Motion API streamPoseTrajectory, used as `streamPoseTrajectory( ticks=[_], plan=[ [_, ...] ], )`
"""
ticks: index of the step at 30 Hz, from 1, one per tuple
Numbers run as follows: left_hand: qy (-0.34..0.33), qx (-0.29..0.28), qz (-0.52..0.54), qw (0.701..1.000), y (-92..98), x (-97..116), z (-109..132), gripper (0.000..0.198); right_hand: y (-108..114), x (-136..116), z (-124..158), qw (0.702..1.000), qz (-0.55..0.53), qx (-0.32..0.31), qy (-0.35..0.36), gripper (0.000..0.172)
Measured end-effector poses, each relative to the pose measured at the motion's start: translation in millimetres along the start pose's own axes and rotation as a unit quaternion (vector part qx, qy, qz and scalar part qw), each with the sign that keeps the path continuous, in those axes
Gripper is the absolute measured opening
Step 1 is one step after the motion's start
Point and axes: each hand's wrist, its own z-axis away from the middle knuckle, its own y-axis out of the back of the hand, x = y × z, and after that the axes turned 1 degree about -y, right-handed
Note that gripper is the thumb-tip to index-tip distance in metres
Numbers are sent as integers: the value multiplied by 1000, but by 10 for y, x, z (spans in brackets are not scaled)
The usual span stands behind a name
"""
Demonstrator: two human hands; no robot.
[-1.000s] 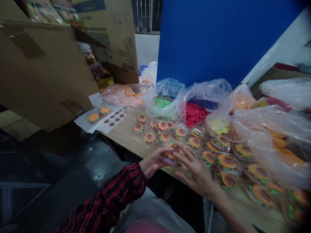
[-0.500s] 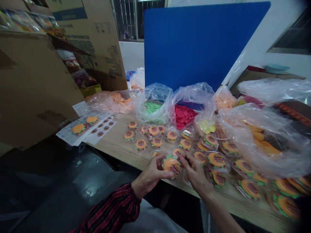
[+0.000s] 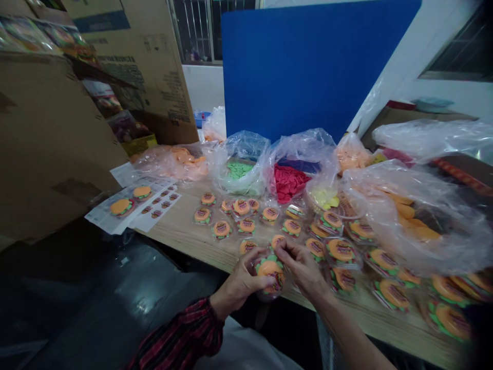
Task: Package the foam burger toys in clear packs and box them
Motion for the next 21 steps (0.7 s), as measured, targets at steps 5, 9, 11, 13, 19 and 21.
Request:
streamPoseTrajectory(
  ticks=[5, 9, 11, 13, 19, 21],
  plan=[
    [1, -13, 11, 1000, -17, 22, 10, 53, -11, 25, 12, 999, -29, 5, -18, 30],
    [-6, -5, 31, 1000, -34, 121, 0, 47, 54, 7, 45, 1000, -4, 20, 13, 30],
    [-12, 17, 34, 999, -31, 156, -15, 44, 80, 12, 94, 1000, 15, 22, 14, 31],
    [-21, 34, 35, 999, -33, 162, -30, 43, 80, 34, 153, 999, 34, 26, 1, 33],
    [-37, 56, 26, 997, -99, 93, -36, 44, -2, 135, 233, 997, 5, 78, 4, 34],
    [-30, 57, 22, 998, -98, 97, -33, 45, 11, 165, 222, 997, -7, 82, 1, 34]
  ],
)
